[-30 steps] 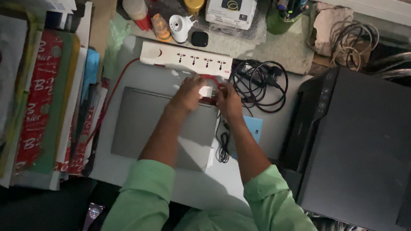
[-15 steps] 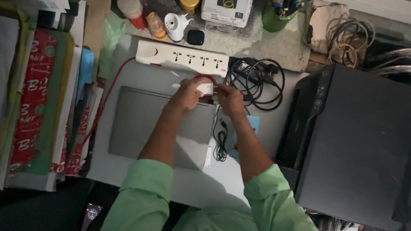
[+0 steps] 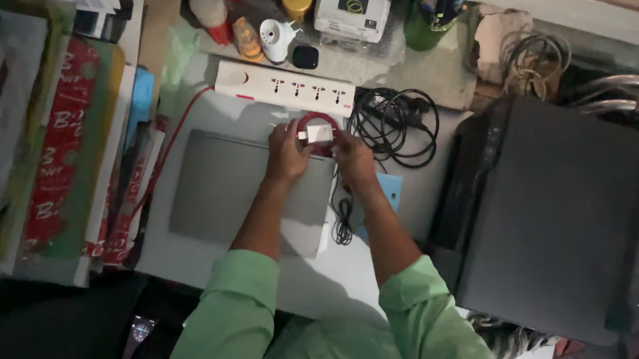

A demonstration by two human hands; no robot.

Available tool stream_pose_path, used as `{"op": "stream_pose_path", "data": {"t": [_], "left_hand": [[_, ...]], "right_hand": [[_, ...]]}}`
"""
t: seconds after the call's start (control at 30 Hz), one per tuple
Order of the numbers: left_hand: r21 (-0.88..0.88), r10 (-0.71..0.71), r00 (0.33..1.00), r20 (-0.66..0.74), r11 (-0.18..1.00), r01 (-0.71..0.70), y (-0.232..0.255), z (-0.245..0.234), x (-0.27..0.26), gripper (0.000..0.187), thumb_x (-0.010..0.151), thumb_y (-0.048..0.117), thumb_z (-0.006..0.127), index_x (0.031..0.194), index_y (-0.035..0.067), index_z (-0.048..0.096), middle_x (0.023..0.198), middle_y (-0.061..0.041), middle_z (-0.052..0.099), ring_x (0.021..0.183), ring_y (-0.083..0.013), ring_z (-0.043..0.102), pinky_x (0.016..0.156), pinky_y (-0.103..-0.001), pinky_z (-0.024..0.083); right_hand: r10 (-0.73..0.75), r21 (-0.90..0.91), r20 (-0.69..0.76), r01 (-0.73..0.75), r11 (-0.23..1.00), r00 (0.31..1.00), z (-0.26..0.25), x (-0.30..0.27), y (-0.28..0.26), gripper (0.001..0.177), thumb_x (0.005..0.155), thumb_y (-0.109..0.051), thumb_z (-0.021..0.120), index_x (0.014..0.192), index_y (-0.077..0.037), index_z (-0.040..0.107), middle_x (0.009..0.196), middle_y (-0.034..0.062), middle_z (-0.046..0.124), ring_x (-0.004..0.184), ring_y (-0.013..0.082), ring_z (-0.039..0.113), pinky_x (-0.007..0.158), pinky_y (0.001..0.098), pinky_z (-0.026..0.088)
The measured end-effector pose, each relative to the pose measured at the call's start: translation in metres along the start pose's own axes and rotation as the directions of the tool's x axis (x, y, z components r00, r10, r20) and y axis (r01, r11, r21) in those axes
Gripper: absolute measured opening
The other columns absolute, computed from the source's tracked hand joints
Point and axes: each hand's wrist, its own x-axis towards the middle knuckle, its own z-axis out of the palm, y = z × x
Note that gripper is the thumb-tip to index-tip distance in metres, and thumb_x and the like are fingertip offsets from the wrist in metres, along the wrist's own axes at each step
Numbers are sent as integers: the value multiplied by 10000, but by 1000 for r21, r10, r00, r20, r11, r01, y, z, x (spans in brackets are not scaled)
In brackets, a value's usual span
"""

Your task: The person organizes a cluttered desk by wiping surfaces with a cloth, coiling and arranging power cables and chargers, and placing a cap on a printer. The person also moves small boxes and a plastic bag to clear space.

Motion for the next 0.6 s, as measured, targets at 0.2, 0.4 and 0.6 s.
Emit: {"op": "stream_pose_path", "data": {"t": [0.2,0.4,0.6], "left_hand": [[63,227,910,-348,974,-219,21,-23,-49,593,771,95,818,1309,37,576,1284,-219,611,1212,-416,559,1052,-511,439],[-648,-123,955,-271,757,-86,40,-31,-182,350,1003,81,705,1330,34,591,1118,-70,634,862,-143,587,715,-302,513],[-739,-430,872,-233,661,128,18,-62,-360,314,973,162,727,1244,34,629,1042,-54,662,812,-131,602,714,-293,515]], "right_hand": [[82,159,-194,-51,986,978,-19,-56,-54,146,939,-170,717,1020,-51,737,779,87,702,656,154,659,594,322,518],[215,379,122,-245,892,969,-19,-129,-110,380,1034,-321,637,832,-27,766,550,12,536,504,73,484,491,266,382],[82,515,450,-334,789,889,33,-271,-140,273,1028,-236,646,910,-10,744,679,13,631,602,78,549,555,257,447]]}}
